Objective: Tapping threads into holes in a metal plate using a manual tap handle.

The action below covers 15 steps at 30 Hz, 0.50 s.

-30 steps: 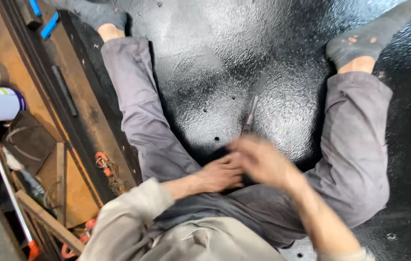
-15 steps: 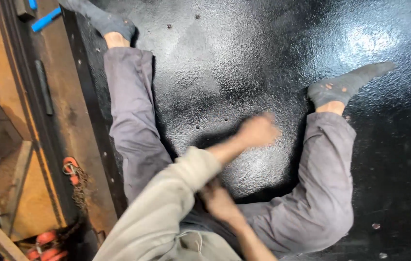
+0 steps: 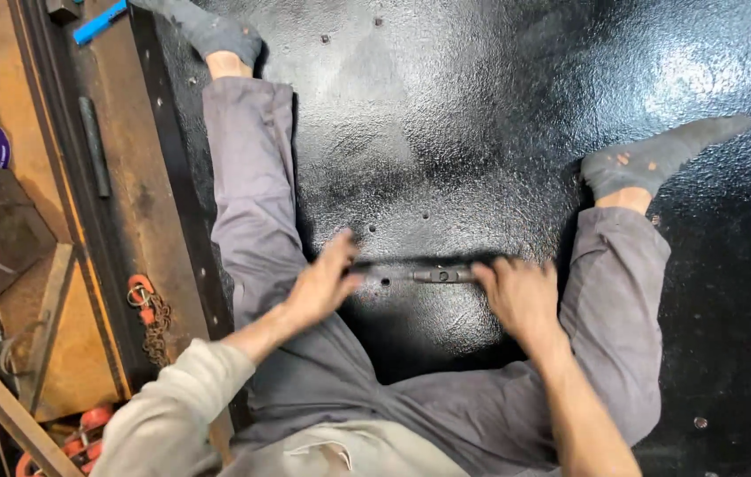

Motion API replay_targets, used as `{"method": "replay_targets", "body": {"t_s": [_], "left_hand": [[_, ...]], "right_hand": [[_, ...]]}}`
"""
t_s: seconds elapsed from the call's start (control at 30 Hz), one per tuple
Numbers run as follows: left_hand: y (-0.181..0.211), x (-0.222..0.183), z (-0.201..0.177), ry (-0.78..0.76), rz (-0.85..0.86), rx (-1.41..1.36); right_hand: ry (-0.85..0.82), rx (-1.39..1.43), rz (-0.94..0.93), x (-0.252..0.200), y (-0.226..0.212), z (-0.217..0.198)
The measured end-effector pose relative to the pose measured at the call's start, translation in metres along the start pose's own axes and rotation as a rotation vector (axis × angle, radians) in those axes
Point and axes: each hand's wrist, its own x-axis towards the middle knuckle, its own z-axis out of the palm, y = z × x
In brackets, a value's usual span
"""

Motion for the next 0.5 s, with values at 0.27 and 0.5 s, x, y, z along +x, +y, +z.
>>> {"method": "replay_targets", "body": {"t_s": [0.27,0.5], "left_hand": [[0.147,0.217,0.072,-0.029,-0.144,0.125],[0.09,0.033,0.097,-0.244,0.509,0.291]], "right_hand": [[-0.45,1.018,0.28,-0.103,-0.118,0.049],[-0.381,0.955,0.059,-0.042,-0.033,-0.011]]}}
